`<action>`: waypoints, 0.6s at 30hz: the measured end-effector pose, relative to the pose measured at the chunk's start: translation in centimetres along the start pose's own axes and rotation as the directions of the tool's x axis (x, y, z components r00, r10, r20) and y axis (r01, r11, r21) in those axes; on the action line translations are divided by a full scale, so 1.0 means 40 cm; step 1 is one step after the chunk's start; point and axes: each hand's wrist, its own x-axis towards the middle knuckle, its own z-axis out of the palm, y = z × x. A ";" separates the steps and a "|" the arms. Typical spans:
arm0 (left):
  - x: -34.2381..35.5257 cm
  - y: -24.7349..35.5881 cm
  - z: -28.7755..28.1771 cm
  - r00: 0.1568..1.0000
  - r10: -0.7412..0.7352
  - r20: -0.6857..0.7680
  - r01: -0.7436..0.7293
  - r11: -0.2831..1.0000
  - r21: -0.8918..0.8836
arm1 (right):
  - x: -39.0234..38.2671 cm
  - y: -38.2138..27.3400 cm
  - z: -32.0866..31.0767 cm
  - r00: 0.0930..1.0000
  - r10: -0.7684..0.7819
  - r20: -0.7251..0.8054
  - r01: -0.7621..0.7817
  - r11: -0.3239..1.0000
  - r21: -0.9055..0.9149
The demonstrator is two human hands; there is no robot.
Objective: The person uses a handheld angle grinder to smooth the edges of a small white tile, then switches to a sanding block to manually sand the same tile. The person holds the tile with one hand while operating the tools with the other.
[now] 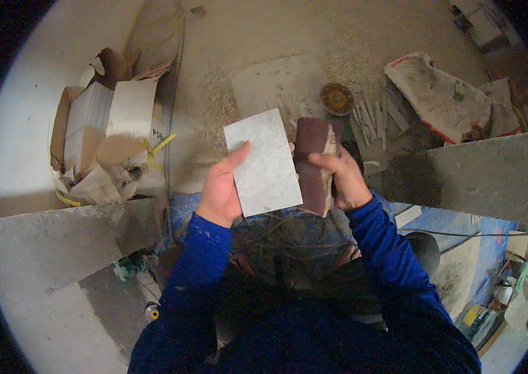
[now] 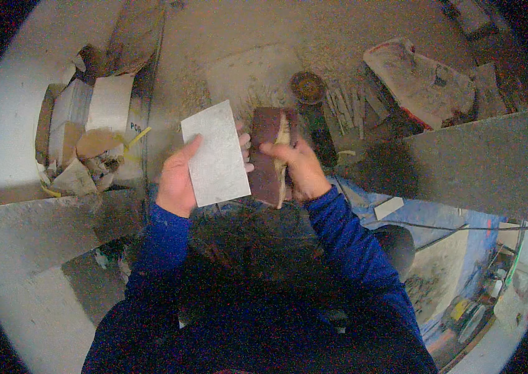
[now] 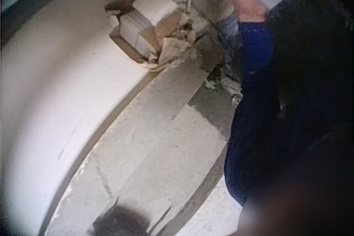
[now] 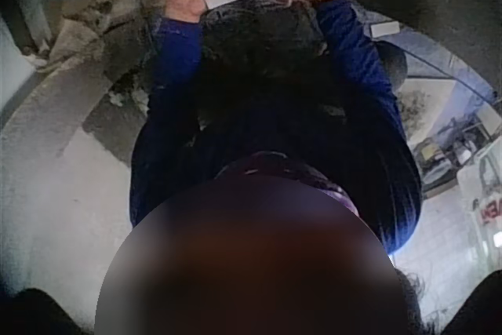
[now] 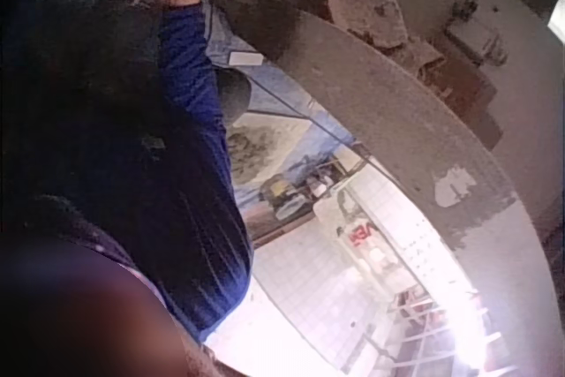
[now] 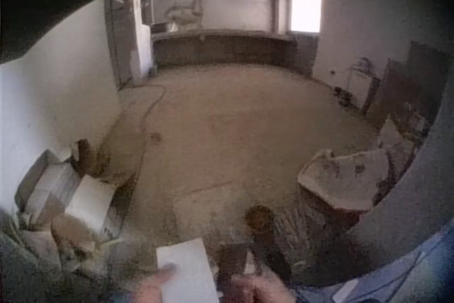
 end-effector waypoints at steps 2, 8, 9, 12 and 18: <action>-0.005 0.016 0.000 0.998 0.015 -0.061 -0.013 0.999 0.035 | 0.015 -0.024 -0.010 0.988 0.117 0.096 -0.137 0.962 0.237; 0.018 -0.031 -0.021 0.923 0.264 -0.278 -0.198 0.949 0.246 | 0.014 0.041 0.048 0.960 -0.265 0.087 0.261 0.741 -0.619; 0.022 -0.043 -0.028 0.894 0.323 -0.312 -0.218 0.919 0.328 | 0.004 0.066 0.064 0.959 -0.248 0.140 0.285 0.837 -0.468; 0.021 -0.061 -0.035 0.845 0.398 -0.358 -0.229 0.873 0.430 | -0.008 0.088 0.064 0.934 -0.244 0.262 0.354 0.746 -0.564; 0.022 -0.139 0.026 0.837 0.392 -0.382 -0.205 0.871 0.446 | -0.006 0.041 0.044 0.946 -0.304 0.113 0.223 0.356 -0.908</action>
